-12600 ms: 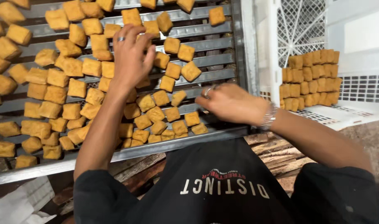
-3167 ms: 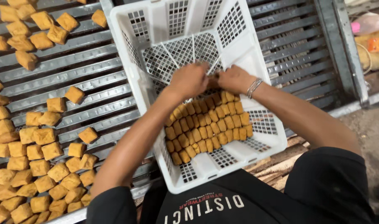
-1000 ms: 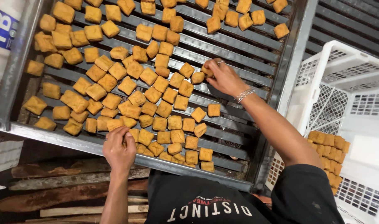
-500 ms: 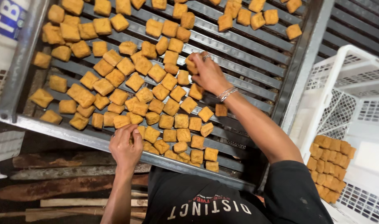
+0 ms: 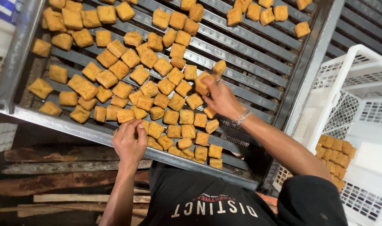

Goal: The person picks up fried tofu cubes scattered on slatted metal drying racks and packs them one by one into a white plastic basket, arranging the pieces in neat rows. They work across several racks, filling the basket with tofu and occasionally reaching for pieces on adjacent trays.

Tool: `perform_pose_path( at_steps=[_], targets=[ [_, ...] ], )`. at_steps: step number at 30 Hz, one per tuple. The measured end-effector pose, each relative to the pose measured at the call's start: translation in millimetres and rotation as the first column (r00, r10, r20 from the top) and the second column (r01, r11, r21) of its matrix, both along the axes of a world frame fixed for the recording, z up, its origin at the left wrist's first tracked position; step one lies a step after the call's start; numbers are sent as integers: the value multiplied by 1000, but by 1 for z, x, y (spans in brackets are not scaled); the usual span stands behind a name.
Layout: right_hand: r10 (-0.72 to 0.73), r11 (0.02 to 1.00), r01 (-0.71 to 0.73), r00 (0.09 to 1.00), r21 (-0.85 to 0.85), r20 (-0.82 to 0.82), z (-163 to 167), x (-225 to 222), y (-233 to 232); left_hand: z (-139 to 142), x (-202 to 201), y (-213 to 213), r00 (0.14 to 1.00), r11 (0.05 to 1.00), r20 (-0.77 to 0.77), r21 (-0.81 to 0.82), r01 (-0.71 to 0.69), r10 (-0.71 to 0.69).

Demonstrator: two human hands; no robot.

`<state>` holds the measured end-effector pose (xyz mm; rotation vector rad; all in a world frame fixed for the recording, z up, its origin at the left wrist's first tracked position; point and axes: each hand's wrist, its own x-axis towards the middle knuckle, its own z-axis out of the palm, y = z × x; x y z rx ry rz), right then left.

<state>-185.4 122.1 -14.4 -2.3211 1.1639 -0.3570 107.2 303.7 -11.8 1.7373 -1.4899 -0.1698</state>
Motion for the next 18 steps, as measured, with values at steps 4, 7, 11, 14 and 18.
perform_pose_path(
  at_steps=[4,7,11,14,18],
  targets=[
    [0,965,40,988,-258,153,8,8,8,-2,1,2,1000,1000,-16,-20,-5,4],
    [17,962,44,975,-269,223,10,29,42,-2,1,4,999,999,-30,-33,-11,10],
    [-110,969,153,970,195,-215,5,40,61,1,2,7,998,999,-65,-44,-12,9],
    [-115,993,116,992,-17,46,3,29,54,2,2,7,997,999,-74,-42,-28,25],
    [-34,958,84,983,-275,181,-4,25,40,3,2,7,995,995,-87,-86,-45,38]
  ],
)
